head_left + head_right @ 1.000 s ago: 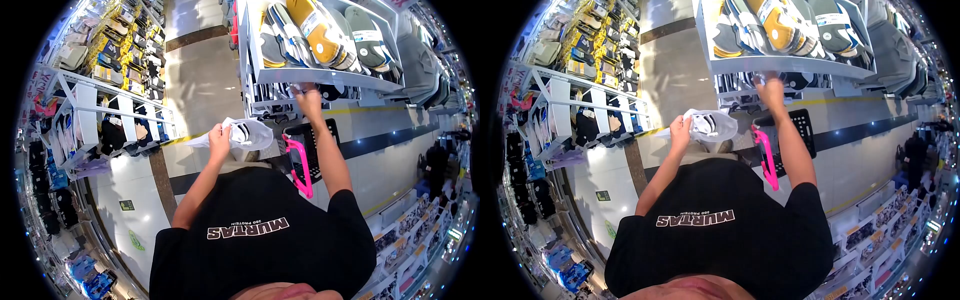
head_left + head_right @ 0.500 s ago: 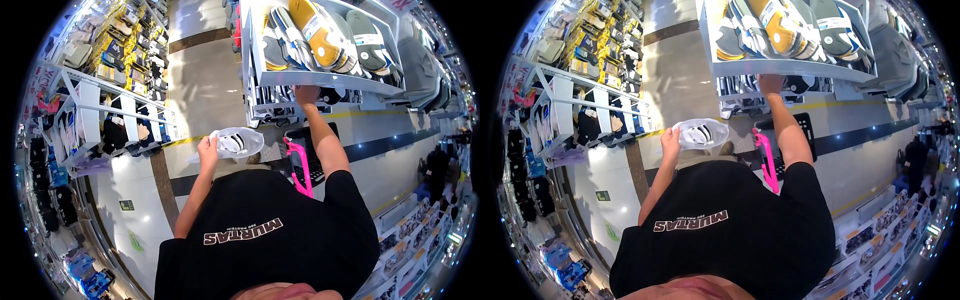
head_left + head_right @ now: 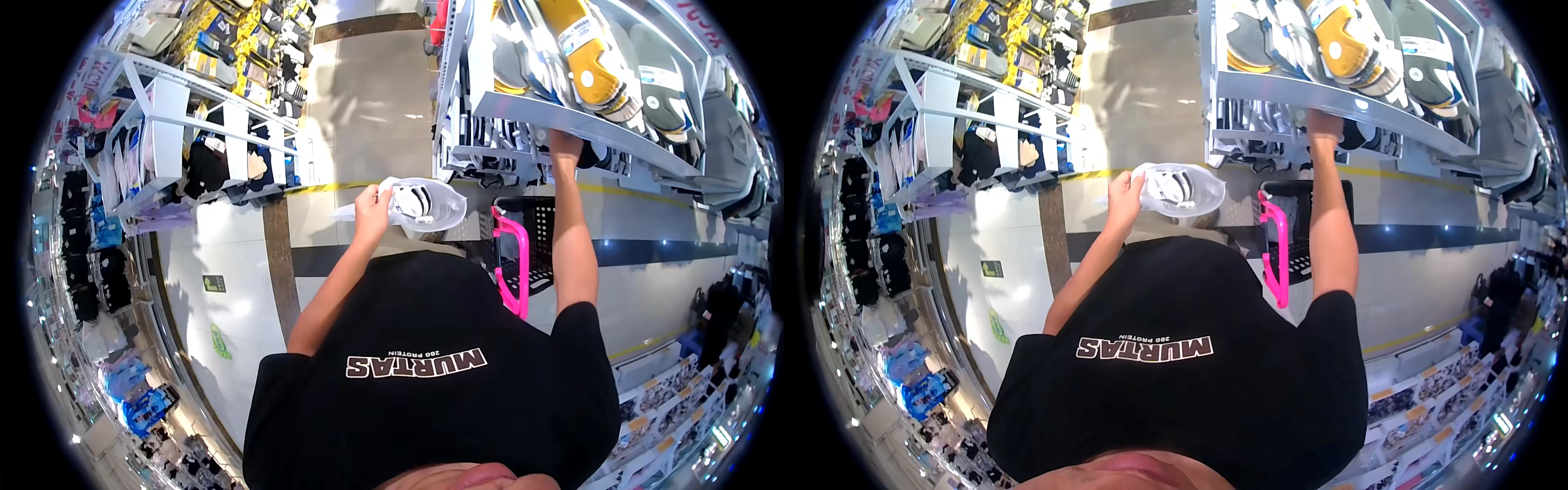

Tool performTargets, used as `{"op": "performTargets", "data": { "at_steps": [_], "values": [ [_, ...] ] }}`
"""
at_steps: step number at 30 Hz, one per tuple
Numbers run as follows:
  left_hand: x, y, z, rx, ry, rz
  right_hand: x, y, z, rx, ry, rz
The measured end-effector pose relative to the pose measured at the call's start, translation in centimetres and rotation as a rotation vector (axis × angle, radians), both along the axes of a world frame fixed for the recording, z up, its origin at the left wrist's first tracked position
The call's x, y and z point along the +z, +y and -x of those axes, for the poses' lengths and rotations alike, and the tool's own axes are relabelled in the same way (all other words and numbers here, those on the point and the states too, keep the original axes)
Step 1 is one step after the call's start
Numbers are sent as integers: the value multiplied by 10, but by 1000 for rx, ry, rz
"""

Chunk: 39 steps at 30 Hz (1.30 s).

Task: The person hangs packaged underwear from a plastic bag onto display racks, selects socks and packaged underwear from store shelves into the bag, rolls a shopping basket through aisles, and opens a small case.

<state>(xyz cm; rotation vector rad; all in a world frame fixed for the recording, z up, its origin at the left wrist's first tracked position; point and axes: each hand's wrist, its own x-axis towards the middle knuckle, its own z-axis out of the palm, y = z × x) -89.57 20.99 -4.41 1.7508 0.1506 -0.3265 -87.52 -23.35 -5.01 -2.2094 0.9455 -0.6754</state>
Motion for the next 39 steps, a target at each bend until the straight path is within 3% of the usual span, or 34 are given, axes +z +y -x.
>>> {"op": "performTargets", "data": {
  "at_steps": [1, 3, 5, 7, 13, 18, 23, 27, 29, 31, 33, 35, 38, 39],
  "values": [
    [0, 0, 1, -1, -4, -12, 21, 17, 18, -53, -230, -261],
    [20, -5, 3, 0, 43, -26, 21, 12, 52, 4, -369, -526],
    [20, -9, 0, 2, 52, -38, 50, 28, 85, -68, -360, -897],
    [4, -7, -5, -46, 1, -87, 58, 28, 115, 24, -381, -1116],
    [-8, -18, -13, -70, 31, -35, 78, 39, 169, 261, -169, -1185],
    [-11, -25, -20, -114, 36, -85, 90, 58, 167, 504, 54, -1084],
    [-5, -42, -15, -149, 5, -66, 79, 92, 135, 754, 370, -814],
    [-4, -58, 2, -224, -35, -39, 59, 132, 97, 962, 328, -606],
    [-4, -68, 13, -265, -78, -16, 31, 154, 84, 925, 403, -624],
    [10, -75, 18, -245, -38, 39, 16, 183, 76, 951, 381, -481],
    [29, -85, 20, -231, -33, 83, -28, 212, 80, 915, 322, -358],
    [32, -91, 24, -238, -12, 133, -76, 228, 80, 944, 442, -239],
    [32, -91, 30, -213, -5, 187, -123, 226, 74, 1163, 335, -451],
    [12, -81, 30, -219, 9, 160, -123, 229, 77, 1086, 381, -380]
  ]
}}
